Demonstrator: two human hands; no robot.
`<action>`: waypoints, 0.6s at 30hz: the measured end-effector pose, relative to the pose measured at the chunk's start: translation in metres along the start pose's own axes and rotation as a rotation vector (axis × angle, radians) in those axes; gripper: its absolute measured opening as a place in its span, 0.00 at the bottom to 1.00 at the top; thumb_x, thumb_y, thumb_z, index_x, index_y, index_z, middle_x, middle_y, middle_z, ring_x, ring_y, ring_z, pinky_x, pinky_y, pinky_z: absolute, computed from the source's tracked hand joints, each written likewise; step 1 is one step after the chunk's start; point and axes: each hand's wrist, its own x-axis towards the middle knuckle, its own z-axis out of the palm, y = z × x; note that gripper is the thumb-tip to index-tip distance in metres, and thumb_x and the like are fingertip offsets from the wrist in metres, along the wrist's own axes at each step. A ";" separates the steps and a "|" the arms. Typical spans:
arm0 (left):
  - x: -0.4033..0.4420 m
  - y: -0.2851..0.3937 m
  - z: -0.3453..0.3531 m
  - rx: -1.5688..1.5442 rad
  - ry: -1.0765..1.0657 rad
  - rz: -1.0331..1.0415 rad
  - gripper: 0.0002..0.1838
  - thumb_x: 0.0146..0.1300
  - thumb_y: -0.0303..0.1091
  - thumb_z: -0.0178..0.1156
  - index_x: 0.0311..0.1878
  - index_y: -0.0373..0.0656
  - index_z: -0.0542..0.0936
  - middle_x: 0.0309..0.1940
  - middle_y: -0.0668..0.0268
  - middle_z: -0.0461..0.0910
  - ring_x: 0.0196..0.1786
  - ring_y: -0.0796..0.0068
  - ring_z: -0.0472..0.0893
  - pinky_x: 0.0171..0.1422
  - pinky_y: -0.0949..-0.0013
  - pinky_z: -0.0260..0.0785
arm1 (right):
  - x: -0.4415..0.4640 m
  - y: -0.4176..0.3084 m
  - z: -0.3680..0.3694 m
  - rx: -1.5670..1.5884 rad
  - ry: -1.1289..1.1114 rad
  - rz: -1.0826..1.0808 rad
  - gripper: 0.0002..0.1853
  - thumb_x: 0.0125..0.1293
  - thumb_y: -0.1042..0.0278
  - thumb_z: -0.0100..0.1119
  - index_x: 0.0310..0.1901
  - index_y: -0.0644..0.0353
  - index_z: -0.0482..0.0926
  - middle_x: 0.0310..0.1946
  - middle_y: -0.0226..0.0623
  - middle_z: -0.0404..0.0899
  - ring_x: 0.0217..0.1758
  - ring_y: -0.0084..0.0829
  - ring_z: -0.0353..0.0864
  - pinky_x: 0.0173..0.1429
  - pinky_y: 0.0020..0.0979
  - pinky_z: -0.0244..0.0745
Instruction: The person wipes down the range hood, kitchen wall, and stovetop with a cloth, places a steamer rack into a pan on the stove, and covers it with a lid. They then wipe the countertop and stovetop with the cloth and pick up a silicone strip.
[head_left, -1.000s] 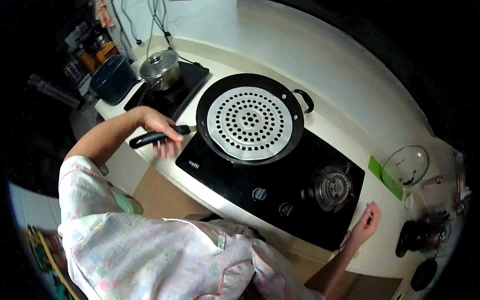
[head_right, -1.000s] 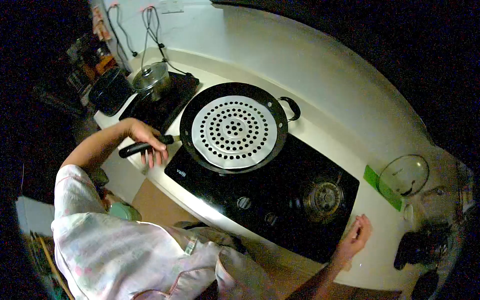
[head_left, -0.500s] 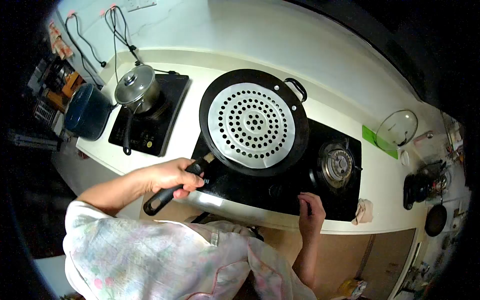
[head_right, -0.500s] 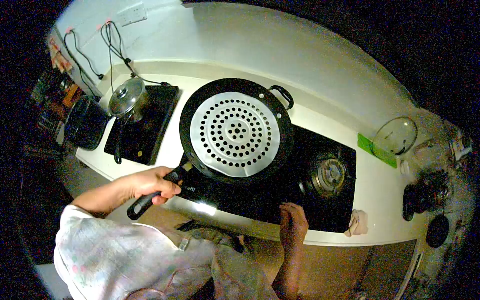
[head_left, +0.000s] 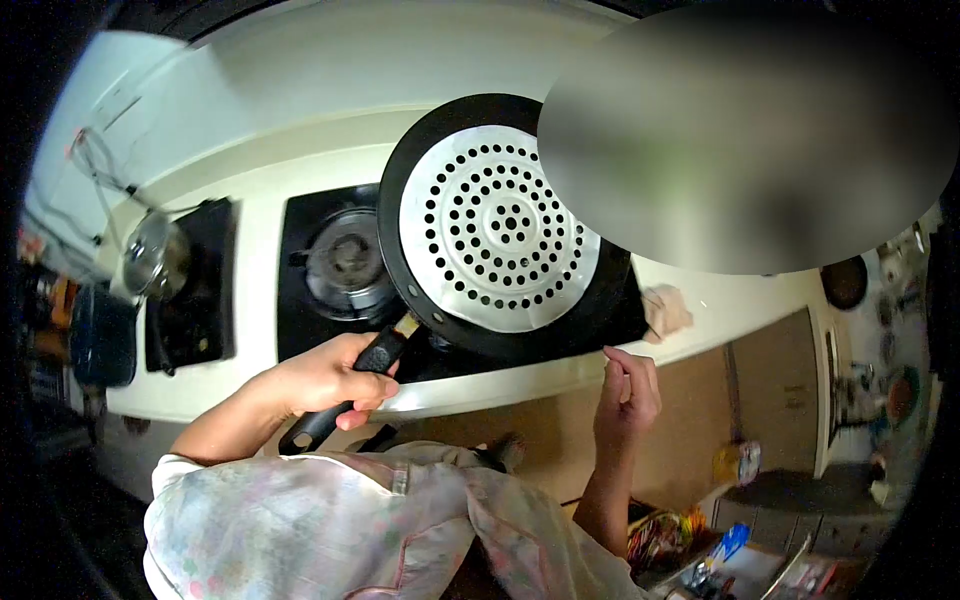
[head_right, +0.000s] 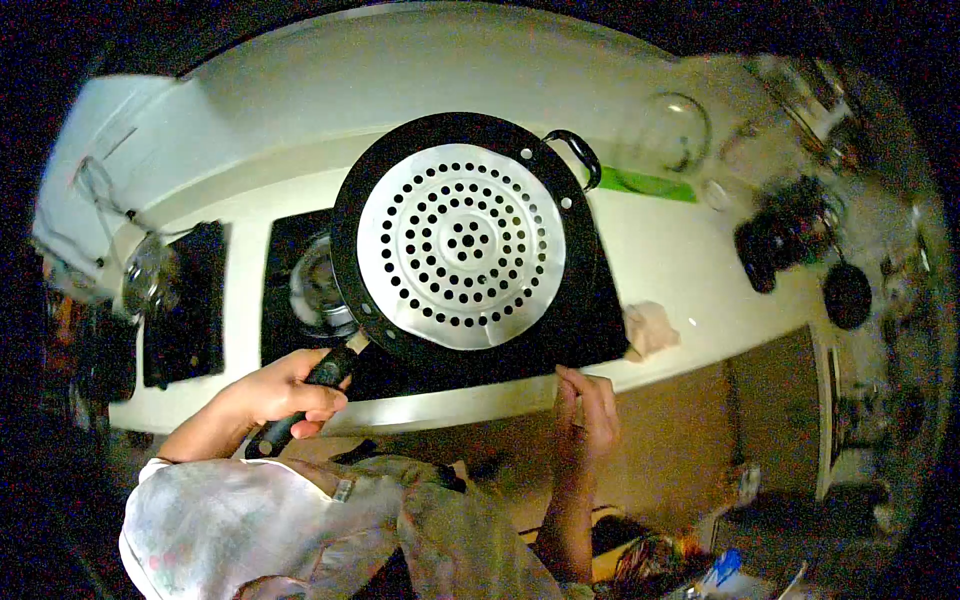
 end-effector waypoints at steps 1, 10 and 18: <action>0.009 0.011 0.009 -0.004 -0.030 -0.032 0.08 0.62 0.22 0.58 0.37 0.39 0.66 0.19 0.66 0.69 0.15 0.77 0.69 0.18 0.72 0.60 | 0.007 -0.001 -0.018 -0.035 -0.001 0.018 0.06 0.66 0.83 0.58 0.41 0.65 0.83 0.35 0.40 0.82 0.39 0.32 0.81 0.45 0.29 0.75; 0.179 0.057 0.259 0.107 -0.181 -0.211 0.09 0.63 0.25 0.61 0.40 0.39 0.70 0.17 0.68 0.68 0.15 0.78 0.67 0.18 0.73 0.56 | -0.010 0.178 -0.249 -0.239 0.020 0.140 0.06 0.64 0.79 0.62 0.40 0.60 0.85 0.33 0.37 0.82 0.34 0.32 0.81 0.36 0.30 0.73; 0.241 0.047 0.352 0.234 -0.274 -0.186 0.08 0.61 0.28 0.62 0.39 0.40 0.72 0.19 0.72 0.66 0.16 0.79 0.66 0.19 0.74 0.56 | -0.061 0.211 -0.362 -0.503 0.272 0.214 0.05 0.60 0.77 0.66 0.38 0.59 0.85 0.26 0.38 0.77 0.28 0.35 0.77 0.32 0.34 0.70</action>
